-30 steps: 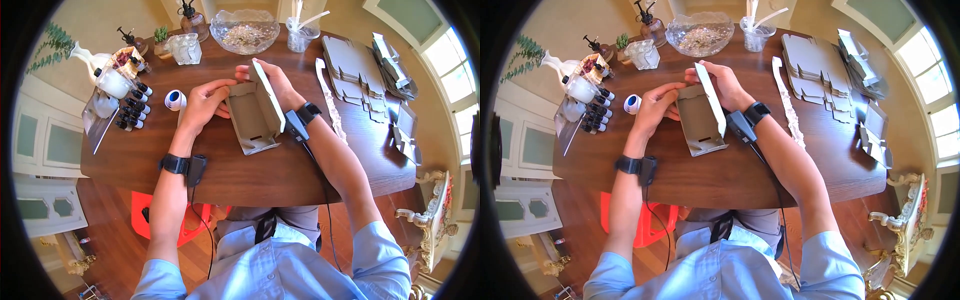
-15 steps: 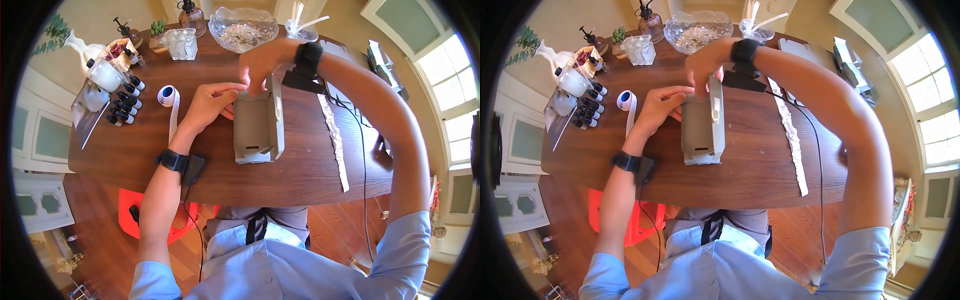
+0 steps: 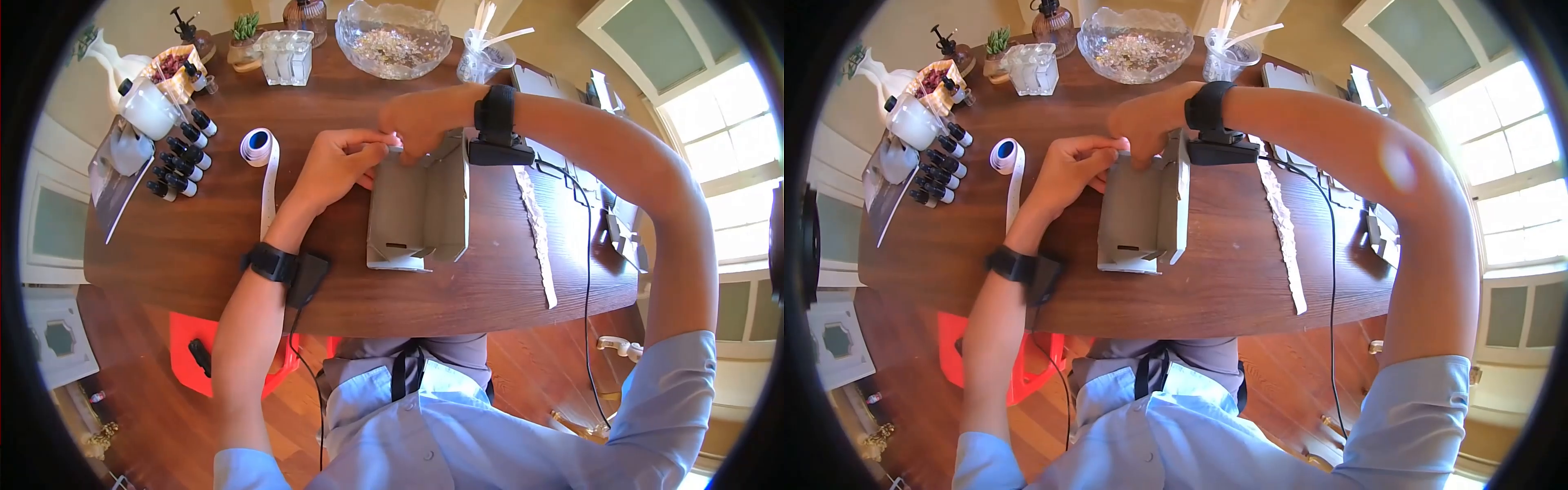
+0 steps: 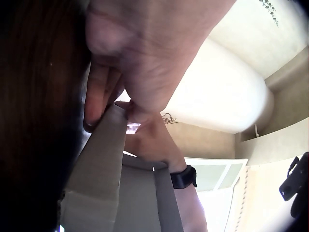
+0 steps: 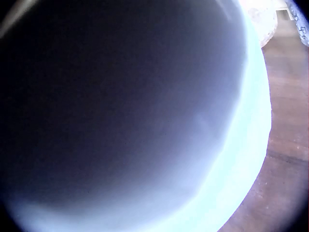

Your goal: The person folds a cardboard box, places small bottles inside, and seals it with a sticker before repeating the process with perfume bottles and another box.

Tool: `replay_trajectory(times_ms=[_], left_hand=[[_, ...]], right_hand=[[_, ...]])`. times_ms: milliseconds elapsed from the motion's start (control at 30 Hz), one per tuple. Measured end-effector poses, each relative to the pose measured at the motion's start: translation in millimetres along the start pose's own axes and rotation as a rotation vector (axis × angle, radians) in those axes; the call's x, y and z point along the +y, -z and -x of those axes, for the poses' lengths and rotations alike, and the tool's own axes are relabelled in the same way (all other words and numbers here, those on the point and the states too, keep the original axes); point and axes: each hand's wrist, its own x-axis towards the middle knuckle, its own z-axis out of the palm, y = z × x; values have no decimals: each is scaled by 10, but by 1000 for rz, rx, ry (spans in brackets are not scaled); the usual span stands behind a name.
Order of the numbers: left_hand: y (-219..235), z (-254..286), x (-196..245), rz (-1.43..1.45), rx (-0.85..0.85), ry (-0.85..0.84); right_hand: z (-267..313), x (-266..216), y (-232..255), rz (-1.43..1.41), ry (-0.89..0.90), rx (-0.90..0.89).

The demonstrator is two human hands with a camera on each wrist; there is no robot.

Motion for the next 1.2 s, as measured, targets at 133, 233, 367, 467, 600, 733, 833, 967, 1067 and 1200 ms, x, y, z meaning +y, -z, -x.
replay_trajectory(times_ms=[133,233,367,467,600,733,833,967,1067,1200], left_hand=[[-43,7,26,-56,19,-6],[-28,-19,-1,-90,18,-5],[-23,-8,38,-122,-16,-22],[6,-16,17,-138,-46,10],[18,-4,-30,-24,-48,-136],[141,14,35,331,-116,-29],[253,0,11,499,-180,-12],[187,19,-5,566,-287,-55],[62,34,30,504,-271,-67],[-39,26,19,369,-115,-26]], right_hand=[[-62,115,-116,46,124,99],[-44,196,-201,-7,172,211],[57,178,-298,-126,180,303],[116,145,-333,-141,101,325],[210,127,-335,-260,23,398],[275,346,-569,-374,19,705],[553,397,-674,-632,-285,695],[807,456,-975,-917,-448,641],[871,365,-1193,-932,-468,737],[1039,31,-1146,-971,-535,534]])
